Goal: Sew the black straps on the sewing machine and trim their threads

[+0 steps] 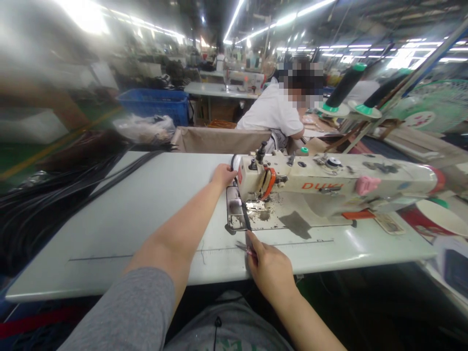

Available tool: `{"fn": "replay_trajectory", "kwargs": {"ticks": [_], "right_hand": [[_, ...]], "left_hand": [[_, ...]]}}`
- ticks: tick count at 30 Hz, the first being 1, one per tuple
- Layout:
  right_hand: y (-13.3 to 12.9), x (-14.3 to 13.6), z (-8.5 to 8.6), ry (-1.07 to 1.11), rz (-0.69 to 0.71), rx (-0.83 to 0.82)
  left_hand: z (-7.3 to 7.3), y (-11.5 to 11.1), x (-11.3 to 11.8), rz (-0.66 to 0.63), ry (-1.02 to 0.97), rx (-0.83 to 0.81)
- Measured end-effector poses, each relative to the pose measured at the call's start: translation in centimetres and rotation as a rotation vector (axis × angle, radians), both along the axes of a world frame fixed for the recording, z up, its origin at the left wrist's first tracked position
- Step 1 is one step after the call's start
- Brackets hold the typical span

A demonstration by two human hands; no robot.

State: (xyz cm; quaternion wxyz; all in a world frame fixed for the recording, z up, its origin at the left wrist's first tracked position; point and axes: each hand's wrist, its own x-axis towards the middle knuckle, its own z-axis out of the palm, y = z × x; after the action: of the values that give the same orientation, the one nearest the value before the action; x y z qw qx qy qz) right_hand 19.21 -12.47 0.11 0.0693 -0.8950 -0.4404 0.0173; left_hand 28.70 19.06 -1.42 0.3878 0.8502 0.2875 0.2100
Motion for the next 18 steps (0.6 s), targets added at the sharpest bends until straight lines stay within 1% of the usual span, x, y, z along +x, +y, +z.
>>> {"fn": "replay_trajectory", "kwargs": {"ticks": [3, 6, 9, 11, 13, 16, 18], "right_hand": [[0.0, 0.0, 0.0, 0.006, -0.001, -0.010], [0.1, -0.1, 0.1, 0.006, -0.008, -0.030], [0.3, -0.1, 0.3, -0.002, -0.015, -0.048], [0.4, -0.2, 0.4, -0.008, -0.018, -0.053], [0.5, -0.2, 0.5, -0.010, -0.024, -0.056], [0.5, -0.3, 0.5, -0.019, -0.032, -0.056], [0.5, -0.3, 0.4, -0.029, -0.027, -0.052]], "left_hand": [[0.6, 0.1, -1.6, 0.066, -0.252, -0.256], [1.5, 0.1, -3.9, 0.065, -0.475, -0.486], [2.5, 0.0, -6.6, 0.044, -0.627, -0.636], [2.9, -0.3, -8.7, 0.027, -0.675, -0.700], [3.0, -1.1, -10.9, 0.010, -0.701, -0.771], [2.7, -2.9, -14.4, -0.022, -0.695, -0.841], [2.4, -4.4, -16.5, -0.045, -0.650, -0.833]]}}
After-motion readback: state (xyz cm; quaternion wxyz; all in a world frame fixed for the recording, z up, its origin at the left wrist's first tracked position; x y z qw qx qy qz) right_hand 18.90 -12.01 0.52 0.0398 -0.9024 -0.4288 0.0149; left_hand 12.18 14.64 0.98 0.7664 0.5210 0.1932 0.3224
